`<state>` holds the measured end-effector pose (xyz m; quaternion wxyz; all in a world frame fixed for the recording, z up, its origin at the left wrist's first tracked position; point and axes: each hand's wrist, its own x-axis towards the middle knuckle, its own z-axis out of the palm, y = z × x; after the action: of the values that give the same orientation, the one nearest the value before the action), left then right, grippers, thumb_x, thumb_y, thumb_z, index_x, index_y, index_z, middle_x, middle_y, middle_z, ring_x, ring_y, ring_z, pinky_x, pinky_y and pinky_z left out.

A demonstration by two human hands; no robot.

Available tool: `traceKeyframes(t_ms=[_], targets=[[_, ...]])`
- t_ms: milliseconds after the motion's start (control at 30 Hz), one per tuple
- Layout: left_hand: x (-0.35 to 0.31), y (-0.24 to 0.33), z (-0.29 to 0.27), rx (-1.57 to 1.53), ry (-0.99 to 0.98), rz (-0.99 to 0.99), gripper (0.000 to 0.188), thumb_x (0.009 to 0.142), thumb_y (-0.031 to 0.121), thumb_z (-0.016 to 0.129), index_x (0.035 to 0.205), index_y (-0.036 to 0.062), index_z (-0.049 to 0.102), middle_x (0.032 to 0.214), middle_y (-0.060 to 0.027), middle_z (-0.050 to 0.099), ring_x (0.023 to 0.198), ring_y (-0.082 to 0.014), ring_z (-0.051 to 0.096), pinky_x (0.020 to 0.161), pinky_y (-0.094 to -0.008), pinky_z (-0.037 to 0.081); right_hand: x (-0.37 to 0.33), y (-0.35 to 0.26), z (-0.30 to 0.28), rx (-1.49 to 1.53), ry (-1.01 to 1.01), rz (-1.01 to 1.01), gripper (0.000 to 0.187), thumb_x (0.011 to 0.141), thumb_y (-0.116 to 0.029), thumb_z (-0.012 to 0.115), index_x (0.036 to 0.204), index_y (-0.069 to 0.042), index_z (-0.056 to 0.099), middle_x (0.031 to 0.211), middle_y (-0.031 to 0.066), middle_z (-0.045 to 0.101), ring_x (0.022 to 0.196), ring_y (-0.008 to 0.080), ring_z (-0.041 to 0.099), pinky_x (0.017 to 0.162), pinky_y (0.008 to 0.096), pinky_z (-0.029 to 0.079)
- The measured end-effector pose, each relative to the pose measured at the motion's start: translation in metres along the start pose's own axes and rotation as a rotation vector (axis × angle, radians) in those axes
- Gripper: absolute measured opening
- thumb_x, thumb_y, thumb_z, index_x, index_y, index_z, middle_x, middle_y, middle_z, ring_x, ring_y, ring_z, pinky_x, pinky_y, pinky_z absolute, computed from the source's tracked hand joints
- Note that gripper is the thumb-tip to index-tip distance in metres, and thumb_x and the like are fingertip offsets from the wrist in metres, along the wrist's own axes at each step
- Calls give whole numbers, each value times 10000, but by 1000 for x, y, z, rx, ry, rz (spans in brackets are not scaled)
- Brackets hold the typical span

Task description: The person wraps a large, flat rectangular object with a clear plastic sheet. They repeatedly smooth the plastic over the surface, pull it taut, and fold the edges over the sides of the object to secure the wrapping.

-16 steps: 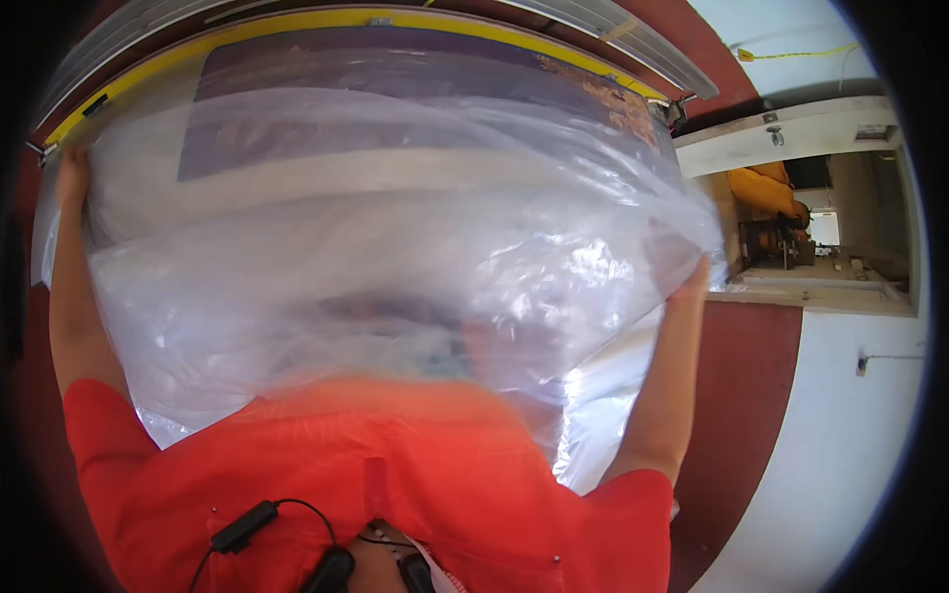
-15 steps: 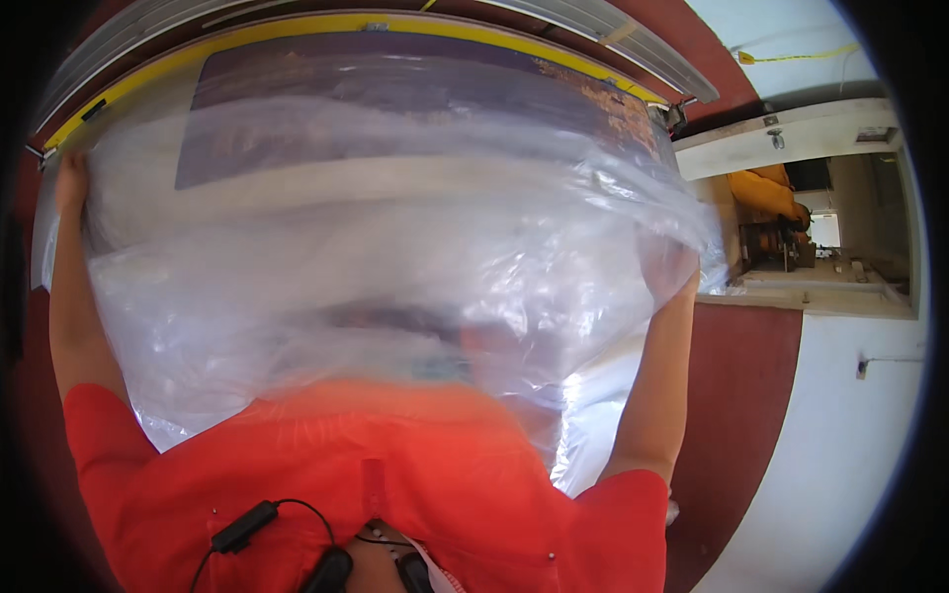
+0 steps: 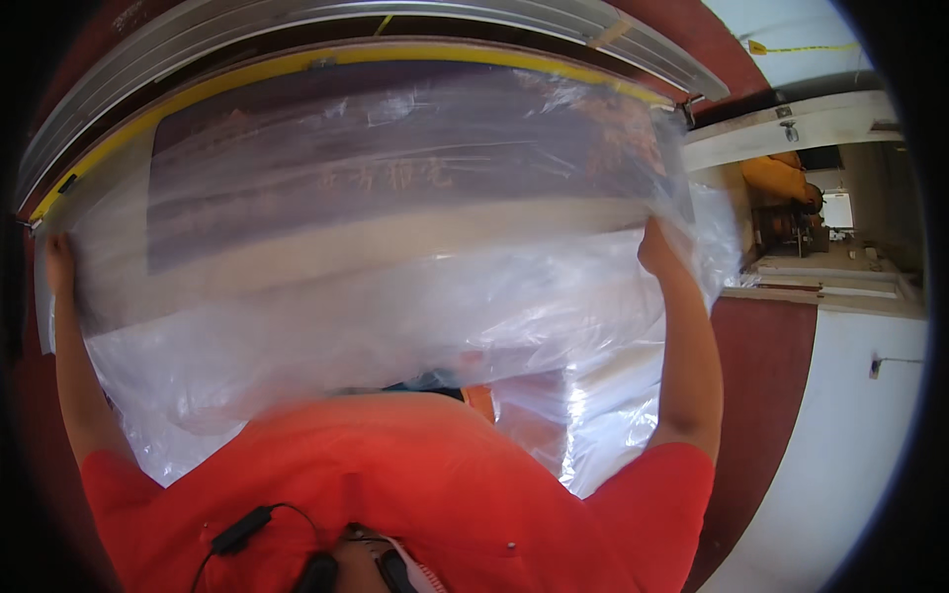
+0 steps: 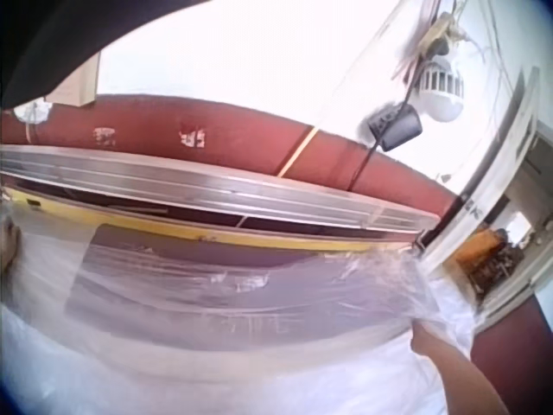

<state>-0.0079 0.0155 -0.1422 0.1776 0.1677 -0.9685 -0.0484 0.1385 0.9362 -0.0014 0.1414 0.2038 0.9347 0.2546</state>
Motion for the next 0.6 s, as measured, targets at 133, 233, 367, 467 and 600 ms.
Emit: traceKeyframes(t_ms=[133, 233, 367, 467, 600], targets=[[-2, 6, -14, -27, 28, 67, 290, 833, 297, 417, 864, 17, 485, 845, -205, 533, 807, -381, 498, 669, -395, 389, 24, -53, -4, 564, 417, -373, 443, 779, -225, 496, 1164, -33, 389, 1147, 206, 422, 1063, 318, 413, 881, 349, 338], [-14, 16, -20, -49, 62, 100, 268, 840, 272, 417, 865, 15, 489, 808, -193, 530, 744, -362, 496, 659, -371, 388, 51, -100, -18, 555, 594, -476, 573, 789, -363, 469, 1220, -19, 312, 1247, 178, 322, 1163, 308, 290, 947, 384, 237], [-40, 3, -35, -93, -22, 97, 270, 844, 267, 432, 876, 5, 489, 787, -151, 525, 711, -264, 495, 675, -323, 384, 57, -82, 23, 513, 483, -273, 591, 817, -411, 386, 1240, -13, 274, 1287, 154, 271, 1214, 292, 205, 975, 414, 160], [-53, 20, -51, -103, -37, 75, 280, 844, 273, 443, 872, -2, 488, 786, -135, 525, 717, -228, 488, 683, -306, 380, 35, -85, 12, 522, 455, -273, 578, 832, -394, 363, 1242, 2, 261, 1297, 150, 256, 1224, 283, 188, 977, 430, 137], [-46, 15, -45, -163, -81, -14, 286, 850, 282, 437, 871, 4, 500, 797, -90, 540, 730, -174, 482, 702, -281, 377, 43, -115, -12, 624, 552, -384, 547, 829, -365, 388, 1231, -9, 284, 1289, 140, 272, 1222, 262, 198, 975, 421, 150]])
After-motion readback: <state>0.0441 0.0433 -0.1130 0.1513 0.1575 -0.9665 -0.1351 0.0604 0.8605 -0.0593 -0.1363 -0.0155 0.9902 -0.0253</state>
